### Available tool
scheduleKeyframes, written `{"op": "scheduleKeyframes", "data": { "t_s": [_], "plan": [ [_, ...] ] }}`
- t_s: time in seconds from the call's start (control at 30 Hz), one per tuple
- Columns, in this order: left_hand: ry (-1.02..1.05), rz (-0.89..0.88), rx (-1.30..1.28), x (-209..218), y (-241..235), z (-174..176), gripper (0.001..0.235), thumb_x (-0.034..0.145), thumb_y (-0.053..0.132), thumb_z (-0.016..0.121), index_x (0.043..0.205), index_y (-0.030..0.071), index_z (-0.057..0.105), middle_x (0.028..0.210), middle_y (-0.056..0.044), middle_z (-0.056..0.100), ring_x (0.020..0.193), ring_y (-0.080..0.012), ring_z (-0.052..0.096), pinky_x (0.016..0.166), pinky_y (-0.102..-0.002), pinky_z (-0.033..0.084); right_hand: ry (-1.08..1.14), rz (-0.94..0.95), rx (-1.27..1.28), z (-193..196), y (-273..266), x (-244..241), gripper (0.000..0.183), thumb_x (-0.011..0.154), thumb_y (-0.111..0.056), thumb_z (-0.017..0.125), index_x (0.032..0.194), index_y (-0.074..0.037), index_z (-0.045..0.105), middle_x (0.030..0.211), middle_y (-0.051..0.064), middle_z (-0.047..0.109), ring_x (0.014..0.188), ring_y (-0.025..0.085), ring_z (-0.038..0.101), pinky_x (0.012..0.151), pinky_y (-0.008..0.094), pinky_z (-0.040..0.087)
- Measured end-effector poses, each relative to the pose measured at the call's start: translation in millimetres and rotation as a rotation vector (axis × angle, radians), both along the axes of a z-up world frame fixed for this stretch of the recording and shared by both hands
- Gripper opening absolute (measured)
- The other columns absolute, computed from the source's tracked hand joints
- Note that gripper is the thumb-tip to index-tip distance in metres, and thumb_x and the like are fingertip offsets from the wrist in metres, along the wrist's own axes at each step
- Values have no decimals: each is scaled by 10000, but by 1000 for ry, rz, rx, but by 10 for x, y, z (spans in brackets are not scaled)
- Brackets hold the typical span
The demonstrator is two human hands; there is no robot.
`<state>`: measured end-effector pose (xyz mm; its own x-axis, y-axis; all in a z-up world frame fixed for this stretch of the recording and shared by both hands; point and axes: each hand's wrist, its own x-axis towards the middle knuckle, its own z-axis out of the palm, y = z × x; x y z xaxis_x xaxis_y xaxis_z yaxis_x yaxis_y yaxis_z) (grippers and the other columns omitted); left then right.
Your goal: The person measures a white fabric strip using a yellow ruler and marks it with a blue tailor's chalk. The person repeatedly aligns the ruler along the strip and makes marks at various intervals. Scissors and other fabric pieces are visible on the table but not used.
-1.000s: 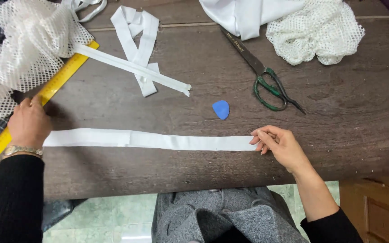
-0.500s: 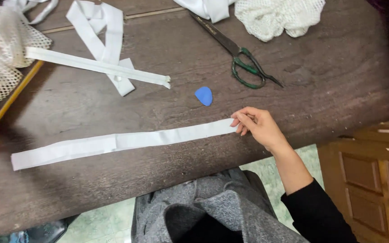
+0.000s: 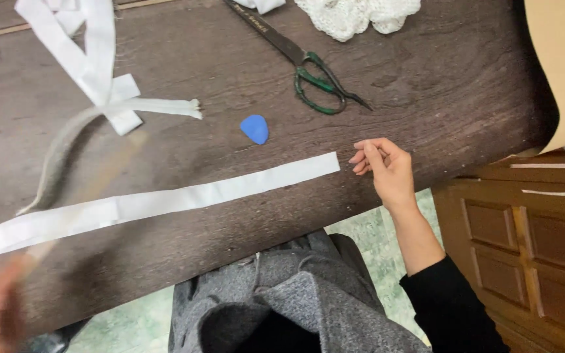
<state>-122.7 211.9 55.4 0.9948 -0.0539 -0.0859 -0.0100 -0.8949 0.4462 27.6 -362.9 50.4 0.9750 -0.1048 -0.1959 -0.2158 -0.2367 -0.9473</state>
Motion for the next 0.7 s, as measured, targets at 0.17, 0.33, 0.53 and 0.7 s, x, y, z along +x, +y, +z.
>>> {"op": "scheduleKeyframes", "data": {
  "t_s": [0.17, 0.33, 0.53, 0.7],
  "plan": [
    [84, -30, -16, -22, -1389, -100, 427, 858, 178, 581, 1284, 183, 609, 1157, -81, 618, 1055, -327, 632, 863, -393, 533, -95, 11, -56, -104, -124, -33, 203, 1025, -88, 489, 1024, 42, 645, 778, 197, 676, 606, 195, 663, 571, 284, 594],
    [-209, -333, 146, 216, -2145, -501, 330, 886, 372, 573, 1197, 473, 618, 1059, 16, 612, 878, -197, 632, 719, -324, 473, -465, 243, -405, -293, -248, -144, 84, 911, -35, 660, 945, -69, 729, 870, 88, 691, 769, 224, 658, 705, 340, 541],
    [-381, -350, 144, 411, -2493, -609, 362, 895, 335, 577, 1247, 413, 611, 1066, -1, 586, 949, -211, 593, 771, -331, 427, -661, 492, -489, -378, -318, -286, 300, 773, -145, 808, 1051, -81, 717, 1092, 89, 678, 984, 296, 621, 872, 416, 498],
    [-497, -328, 99, 478, -2665, -631, 315, 902, 324, 610, 1214, 341, 648, 1152, -22, 605, 1048, -222, 587, 895, -359, 405, -733, 514, -517, -481, -376, -305, 316, 785, -167, 792, 1074, -72, 708, 1128, 96, 663, 1019, 308, 613, 913, 414, 473]
  ]
}}
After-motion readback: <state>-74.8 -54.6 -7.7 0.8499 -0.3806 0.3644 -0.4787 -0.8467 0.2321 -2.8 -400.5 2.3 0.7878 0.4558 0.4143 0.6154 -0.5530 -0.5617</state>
